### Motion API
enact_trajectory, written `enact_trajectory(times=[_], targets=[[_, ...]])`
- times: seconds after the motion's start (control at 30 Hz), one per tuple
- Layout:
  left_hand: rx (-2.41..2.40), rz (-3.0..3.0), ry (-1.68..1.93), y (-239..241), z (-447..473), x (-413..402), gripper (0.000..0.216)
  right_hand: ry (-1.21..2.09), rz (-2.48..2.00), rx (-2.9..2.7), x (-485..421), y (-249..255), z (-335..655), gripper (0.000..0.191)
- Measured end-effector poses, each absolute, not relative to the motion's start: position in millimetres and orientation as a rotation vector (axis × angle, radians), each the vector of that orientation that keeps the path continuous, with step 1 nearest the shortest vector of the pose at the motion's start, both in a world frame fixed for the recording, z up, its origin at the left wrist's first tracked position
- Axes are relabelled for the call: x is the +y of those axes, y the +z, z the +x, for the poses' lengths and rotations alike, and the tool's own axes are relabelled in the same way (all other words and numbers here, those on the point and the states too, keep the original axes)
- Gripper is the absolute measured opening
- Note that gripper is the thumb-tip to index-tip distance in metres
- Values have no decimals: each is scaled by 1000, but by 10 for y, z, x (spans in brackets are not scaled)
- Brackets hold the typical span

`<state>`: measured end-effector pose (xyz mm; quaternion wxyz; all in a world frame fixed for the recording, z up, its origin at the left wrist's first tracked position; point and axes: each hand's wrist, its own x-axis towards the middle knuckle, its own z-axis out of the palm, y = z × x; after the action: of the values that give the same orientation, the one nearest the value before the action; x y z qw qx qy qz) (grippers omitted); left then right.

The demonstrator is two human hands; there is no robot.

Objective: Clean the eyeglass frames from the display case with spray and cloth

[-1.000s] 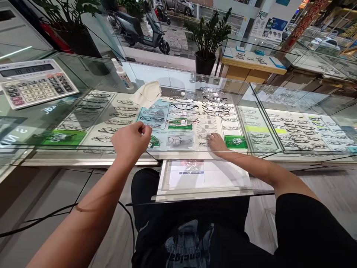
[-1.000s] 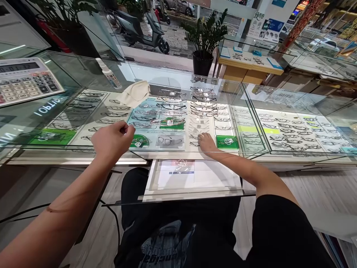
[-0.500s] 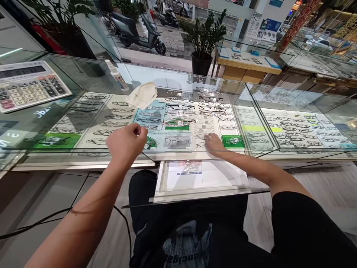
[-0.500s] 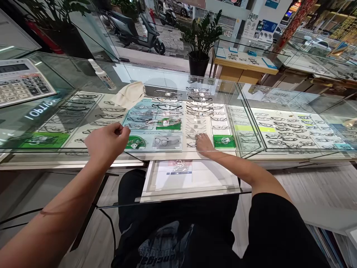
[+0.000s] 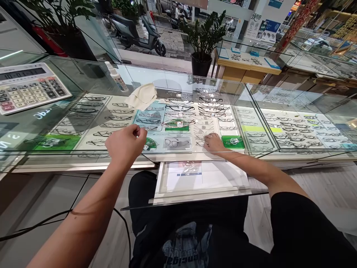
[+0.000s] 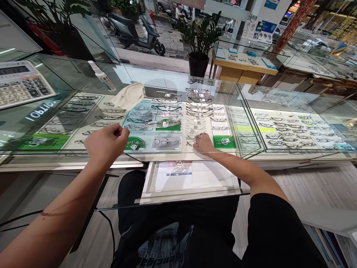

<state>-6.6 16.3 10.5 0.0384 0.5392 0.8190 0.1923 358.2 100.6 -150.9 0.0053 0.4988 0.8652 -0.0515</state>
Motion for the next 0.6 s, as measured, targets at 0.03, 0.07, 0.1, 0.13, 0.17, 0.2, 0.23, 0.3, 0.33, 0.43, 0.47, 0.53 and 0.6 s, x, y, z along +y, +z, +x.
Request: enact_trajectory(times=[0.03,0.07,0.1,0.13,0.17,0.2,0.23,0.3,0.33,0.43,0.47,0.53,0.6], targets=[[2510,1654,592,105,-65,162,31,-164,1573,2712,1010,-1518,3581,42],[2509,1655,594,105,-65,162,31,-165,1584,2717,1016,-1521,3581,43],[2512,1653,597,103,-65,163,32,-163,1599,2723,1028,-1518,3584,43],[2516,1649,598,100,-65,165,32,-157,1615,2731,1047,-1506,3594,44],[2524,1641,603,97,-65,167,33,-149,1632,2740,1074,-1485,3614,46],[2535,1631,607,92,-66,170,33,-137,1648,2749,1110,-1457,3649,48],[2544,1622,611,87,-66,172,34,-124,1666,2760,1155,-1422,3700,50],[2558,1609,622,78,-65,176,34,-97,1724,2775,1256,-1347,3857,53],[2559,1606,626,74,-64,177,34,-84,1756,2779,1307,-1313,3961,54],[2565,1589,619,66,-60,178,33,-39,1836,2757,1421,-1243,4332,56],[2569,1584,614,65,-60,179,32,-25,1846,2737,1441,-1232,4458,57],[2577,1579,602,65,-61,181,32,-24,1855,2670,1462,-1224,4684,60],[2578,1578,592,67,-63,186,32,-59,1858,2588,1469,-1228,4857,64]])
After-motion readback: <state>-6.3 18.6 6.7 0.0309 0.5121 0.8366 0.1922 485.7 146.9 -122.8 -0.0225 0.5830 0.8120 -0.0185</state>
